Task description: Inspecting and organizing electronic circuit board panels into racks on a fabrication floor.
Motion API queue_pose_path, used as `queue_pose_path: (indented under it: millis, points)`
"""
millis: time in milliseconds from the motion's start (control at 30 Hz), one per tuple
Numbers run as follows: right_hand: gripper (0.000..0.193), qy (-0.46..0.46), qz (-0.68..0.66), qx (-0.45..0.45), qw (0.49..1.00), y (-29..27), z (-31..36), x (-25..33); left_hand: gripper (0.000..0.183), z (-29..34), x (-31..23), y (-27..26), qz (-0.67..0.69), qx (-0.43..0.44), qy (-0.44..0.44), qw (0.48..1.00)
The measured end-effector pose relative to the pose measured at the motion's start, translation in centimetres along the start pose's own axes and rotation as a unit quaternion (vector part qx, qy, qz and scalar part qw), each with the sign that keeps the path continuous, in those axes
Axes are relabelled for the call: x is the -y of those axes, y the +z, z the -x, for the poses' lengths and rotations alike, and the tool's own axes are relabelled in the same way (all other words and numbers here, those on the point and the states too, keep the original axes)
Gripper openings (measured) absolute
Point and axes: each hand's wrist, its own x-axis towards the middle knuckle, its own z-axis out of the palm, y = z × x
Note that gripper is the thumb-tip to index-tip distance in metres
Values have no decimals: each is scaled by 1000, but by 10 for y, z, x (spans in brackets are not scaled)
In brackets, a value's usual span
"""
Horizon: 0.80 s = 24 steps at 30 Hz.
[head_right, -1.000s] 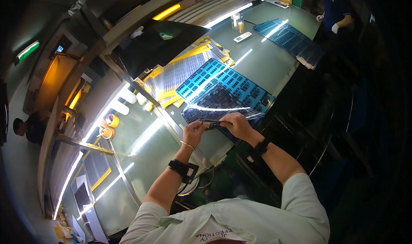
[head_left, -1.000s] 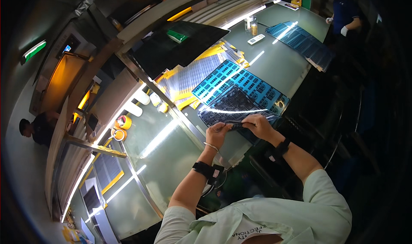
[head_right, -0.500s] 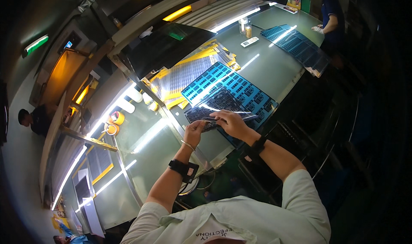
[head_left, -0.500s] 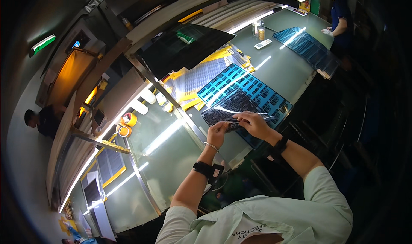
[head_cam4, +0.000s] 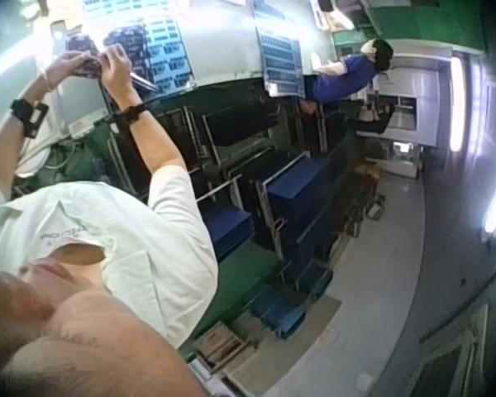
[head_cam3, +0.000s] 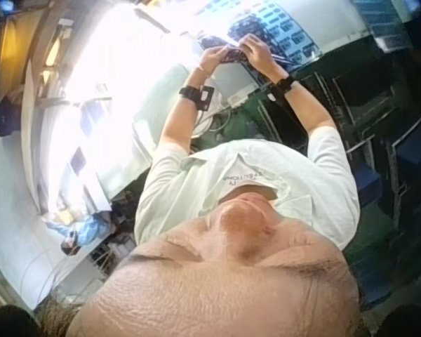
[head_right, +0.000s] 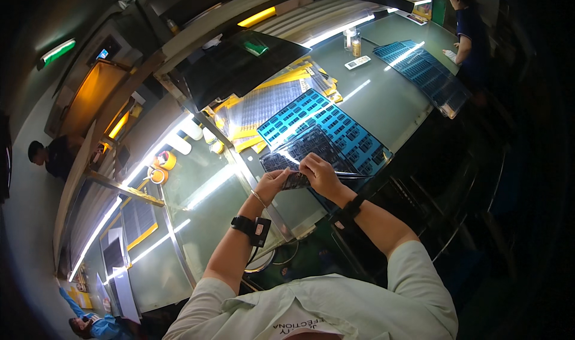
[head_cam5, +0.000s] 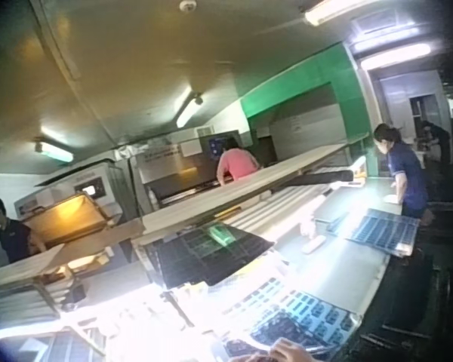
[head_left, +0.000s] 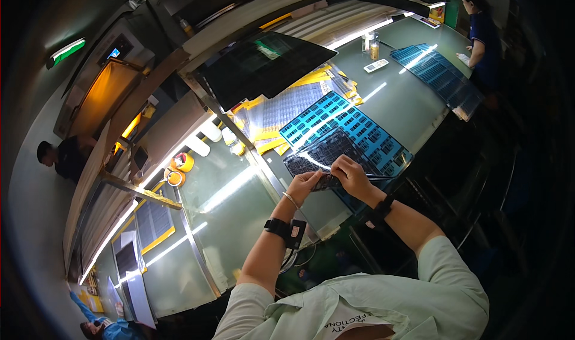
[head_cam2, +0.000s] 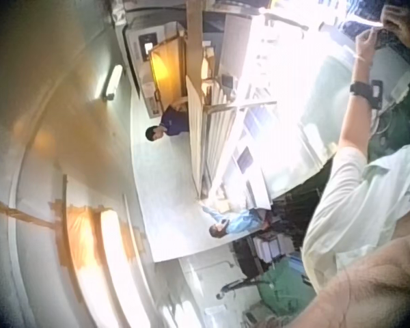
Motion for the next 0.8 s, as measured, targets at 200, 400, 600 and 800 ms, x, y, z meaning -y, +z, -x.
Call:
queue_pose_path:
  millis: [200,400,600,800]
  points:
    - [10,103,-53,30,993,0,-5,-2,25,-6,10,-7,-94,-64,61,992]
    - [21,-128,92,-14,987,1,-5,8,32,-14,23,-8,-177,-84,128,972]
    - [17,30,10,160,987,11,0,26,23,-7,22,7,-102,-147,124,976]
    - [18,65,37,160,984,9,-4,21,18,-5,15,7,-116,-222,216,944]
